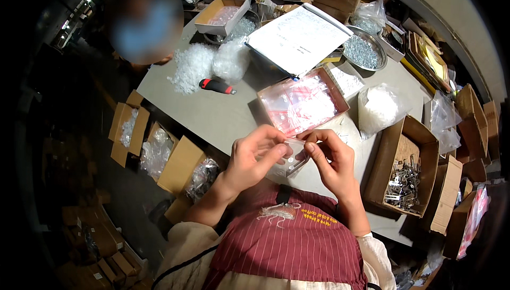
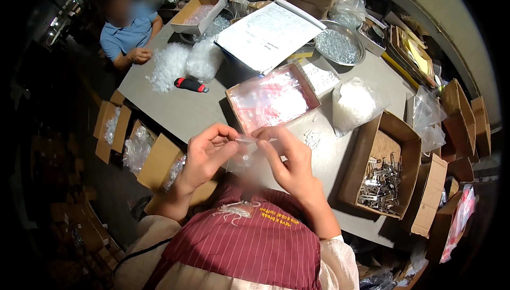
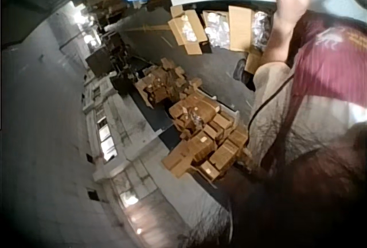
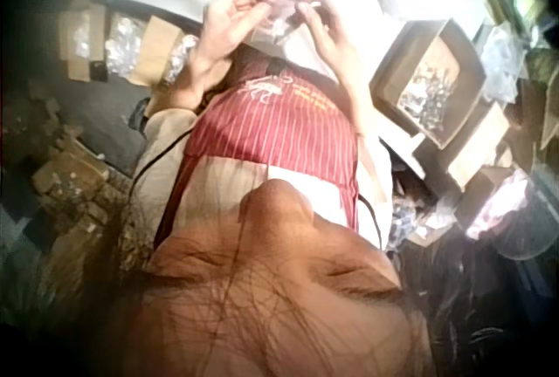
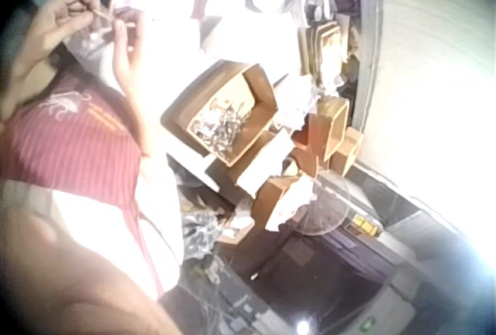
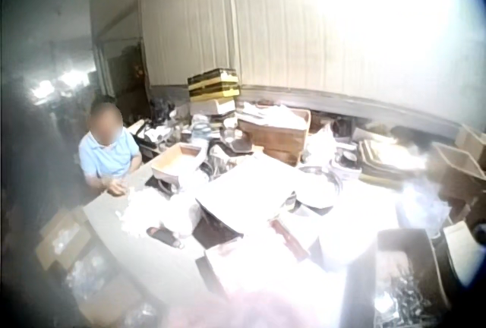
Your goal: The person picks small metal fasteners from a cardboard box and places them into a clear plastic bag. They repeat this process, handling the fasteners one by one or in small groups, while a coworker sits across the table.
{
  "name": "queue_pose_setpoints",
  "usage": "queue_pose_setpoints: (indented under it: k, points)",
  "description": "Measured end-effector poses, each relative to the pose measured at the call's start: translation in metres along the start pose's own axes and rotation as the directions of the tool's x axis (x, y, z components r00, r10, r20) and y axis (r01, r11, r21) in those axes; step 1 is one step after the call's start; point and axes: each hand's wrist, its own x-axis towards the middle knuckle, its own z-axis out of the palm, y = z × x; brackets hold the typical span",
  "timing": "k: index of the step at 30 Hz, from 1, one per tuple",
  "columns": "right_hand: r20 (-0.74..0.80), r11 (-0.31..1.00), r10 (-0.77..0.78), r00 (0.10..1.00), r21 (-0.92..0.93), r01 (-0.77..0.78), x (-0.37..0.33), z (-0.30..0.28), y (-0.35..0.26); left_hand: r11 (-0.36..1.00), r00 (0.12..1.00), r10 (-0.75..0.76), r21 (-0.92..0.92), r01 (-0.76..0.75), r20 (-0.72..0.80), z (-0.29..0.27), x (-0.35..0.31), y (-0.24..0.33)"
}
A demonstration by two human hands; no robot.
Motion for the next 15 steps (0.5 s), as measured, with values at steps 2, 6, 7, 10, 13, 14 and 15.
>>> queue_pose_setpoints:
  k: [2, 6, 7, 10, 13, 14, 15]
  points:
    - [-0.012, 1.000, -0.013, 1.000, -0.017, 0.013, -0.003, -0.001, -0.005, 0.993, 0.998, 0.059, 0.108, -0.056, -0.020, 0.006, 0.005, 0.007]
    - [-0.023, 0.995, -0.060, 0.998, -0.081, 0.058, -0.006, -0.006, -0.008, 0.953, 0.985, 0.173, 0.258, -0.162, -0.020, 0.014, 0.009, 0.011]
    - [-0.025, 0.992, -0.080, 0.996, -0.099, 0.078, -0.006, -0.007, -0.009, 0.941, 0.981, 0.194, 0.284, -0.182, -0.013, 0.015, 0.009, 0.011]
    - [0.046, 0.990, -0.105, 0.993, -0.093, 0.109, -0.005, -0.011, -0.006, 0.943, 0.987, 0.160, 0.298, -0.150, -0.009, 0.018, 0.008, 0.014]
    - [0.070, 0.983, -0.127, 0.989, -0.127, 0.135, -0.003, -0.008, -0.009, 0.896, 0.972, 0.233, 0.385, -0.221, 0.016, 0.019, 0.009, 0.016]
    - [0.092, 0.975, -0.148, 0.985, -0.155, 0.161, -0.001, -0.009, -0.010, 0.897, 0.971, 0.238, 0.379, -0.227, 0.019, 0.020, 0.010, 0.016]
    - [0.115, 0.965, -0.168, 0.979, -0.182, 0.187, 0.000, -0.009, -0.011, 0.898, 0.970, 0.242, 0.373, -0.233, 0.022, 0.021, 0.010, 0.016]
